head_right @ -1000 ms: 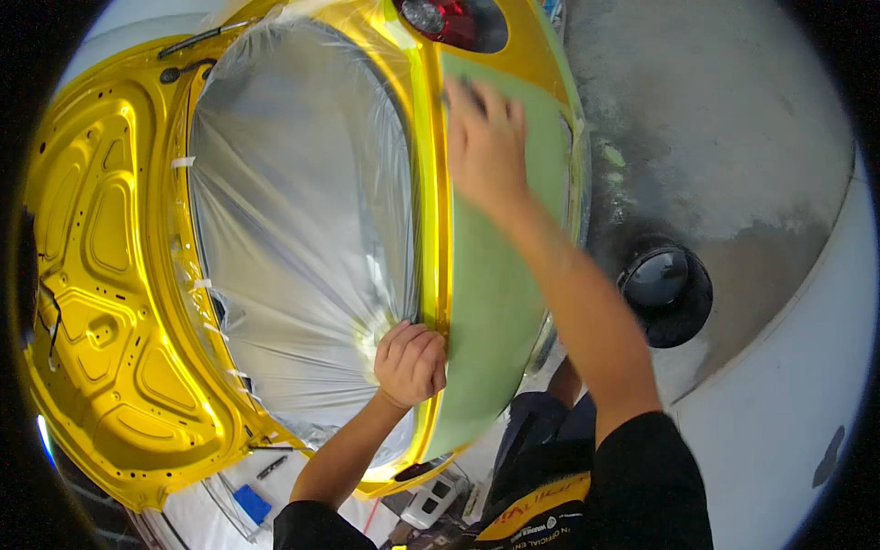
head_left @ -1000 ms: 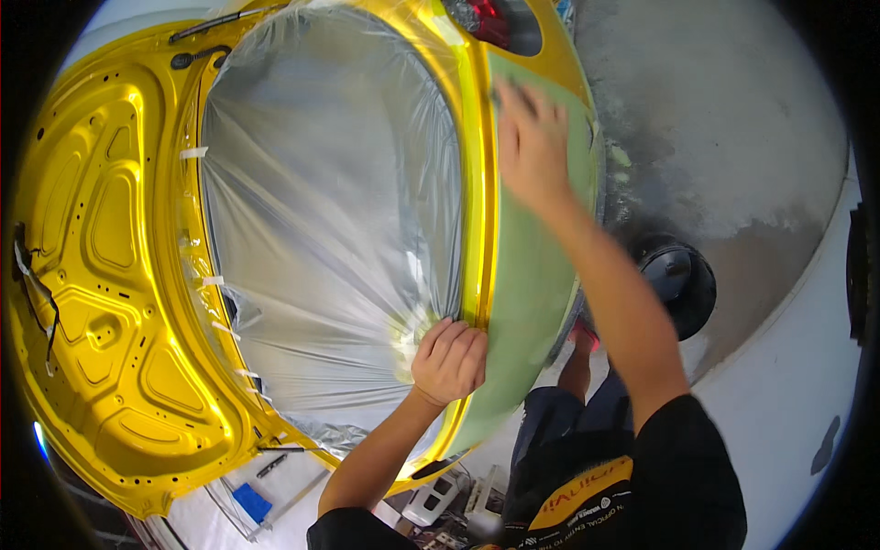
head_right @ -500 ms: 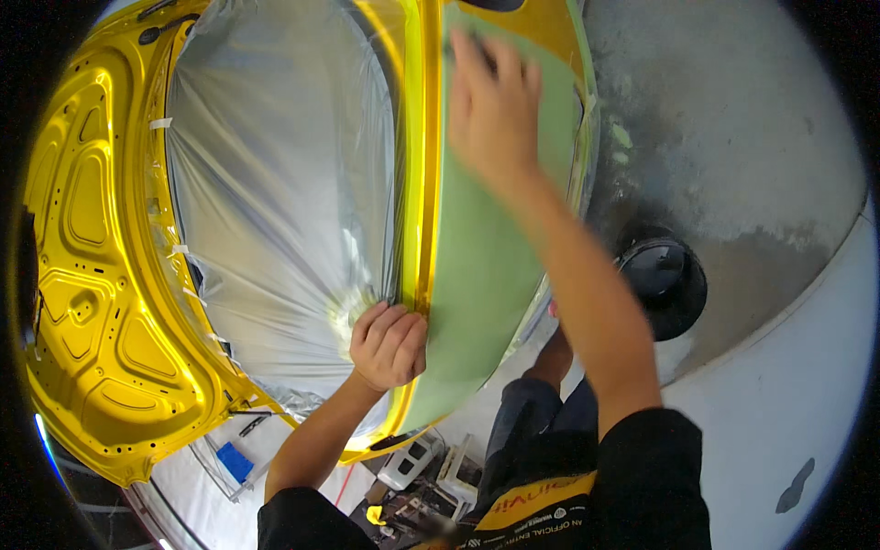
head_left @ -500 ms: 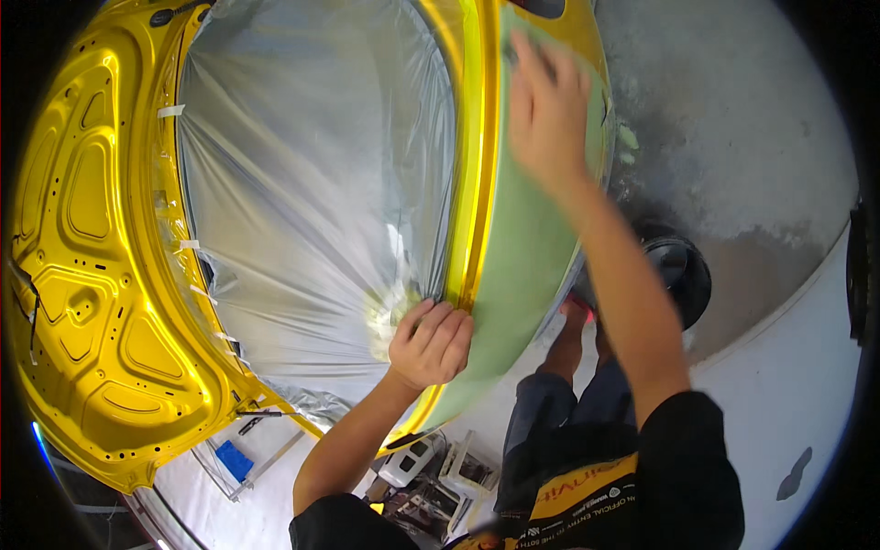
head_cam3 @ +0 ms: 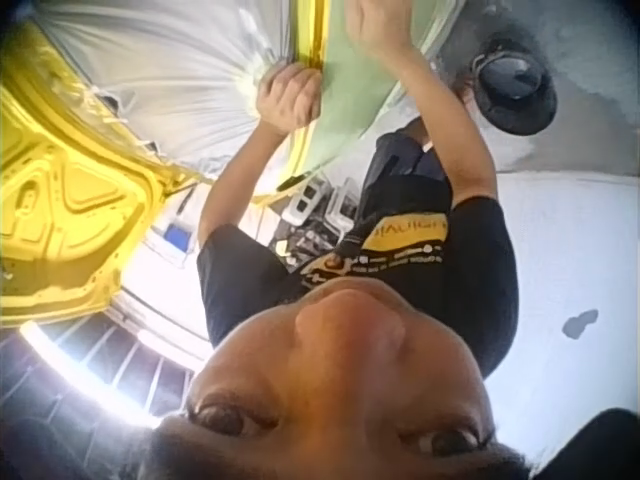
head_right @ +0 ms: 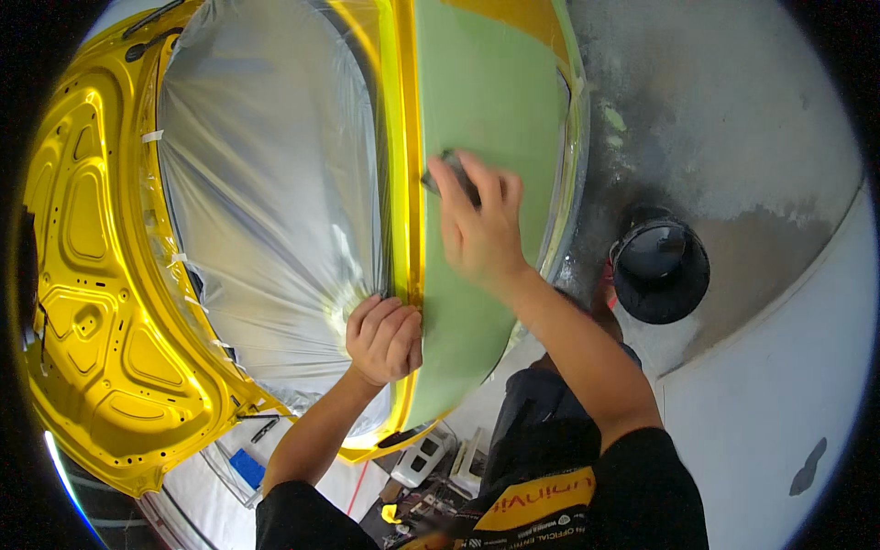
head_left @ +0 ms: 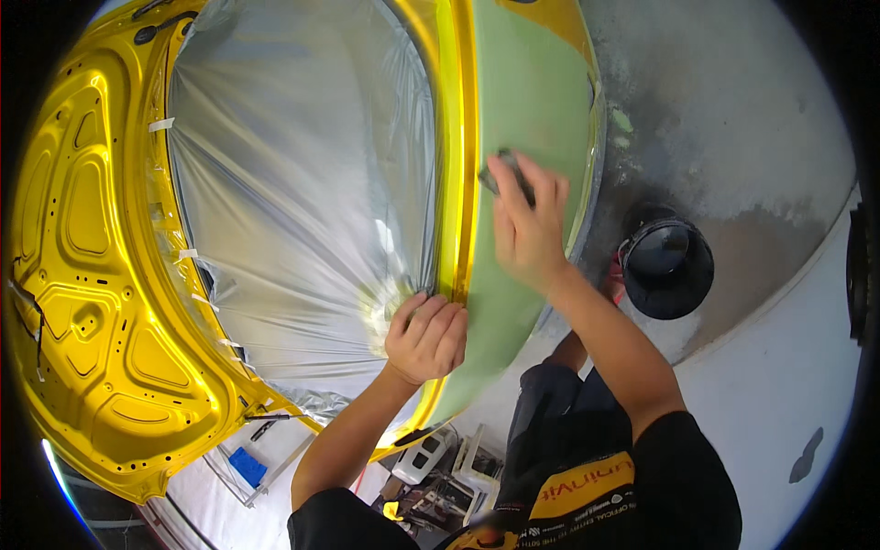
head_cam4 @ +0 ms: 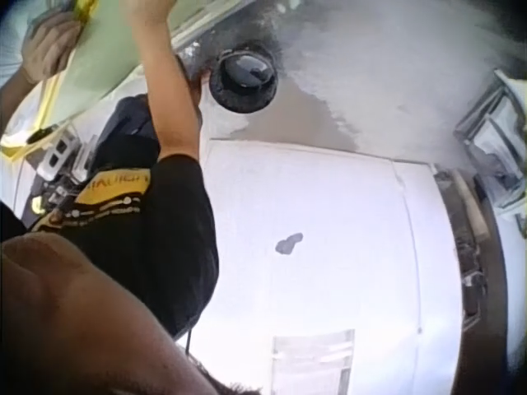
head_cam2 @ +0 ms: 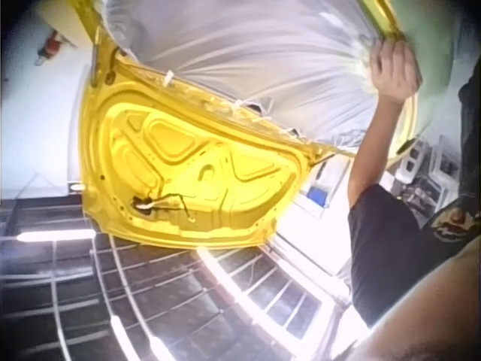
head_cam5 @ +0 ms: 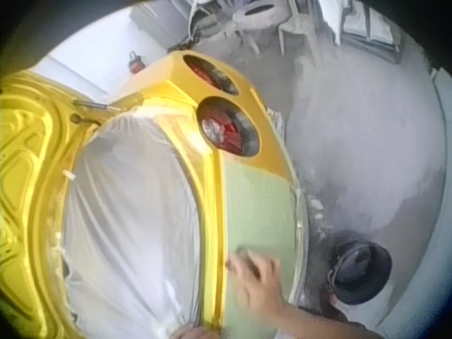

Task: Sanding a car body panel with a sanding block and water in an auto shop.

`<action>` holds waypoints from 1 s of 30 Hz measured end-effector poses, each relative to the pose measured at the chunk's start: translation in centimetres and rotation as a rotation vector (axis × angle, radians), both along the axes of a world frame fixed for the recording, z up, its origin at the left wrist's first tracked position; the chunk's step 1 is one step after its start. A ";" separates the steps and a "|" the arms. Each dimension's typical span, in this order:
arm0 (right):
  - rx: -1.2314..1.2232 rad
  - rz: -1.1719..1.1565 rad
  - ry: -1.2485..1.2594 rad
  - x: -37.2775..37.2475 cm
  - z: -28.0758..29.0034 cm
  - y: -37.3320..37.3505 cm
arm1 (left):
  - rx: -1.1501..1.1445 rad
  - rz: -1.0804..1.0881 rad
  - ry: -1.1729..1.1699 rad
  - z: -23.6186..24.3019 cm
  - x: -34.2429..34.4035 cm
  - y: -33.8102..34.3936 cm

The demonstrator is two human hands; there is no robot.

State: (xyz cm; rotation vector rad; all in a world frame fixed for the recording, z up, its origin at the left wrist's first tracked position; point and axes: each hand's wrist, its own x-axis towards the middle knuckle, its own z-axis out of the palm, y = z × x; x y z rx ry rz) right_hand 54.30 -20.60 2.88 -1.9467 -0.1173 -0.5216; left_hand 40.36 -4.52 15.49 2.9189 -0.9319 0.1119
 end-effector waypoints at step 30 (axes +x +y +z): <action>0.032 -0.132 0.052 -13.5 1.3 5.5 | -0.253 -0.115 -0.120 -1.0 0.1 1.6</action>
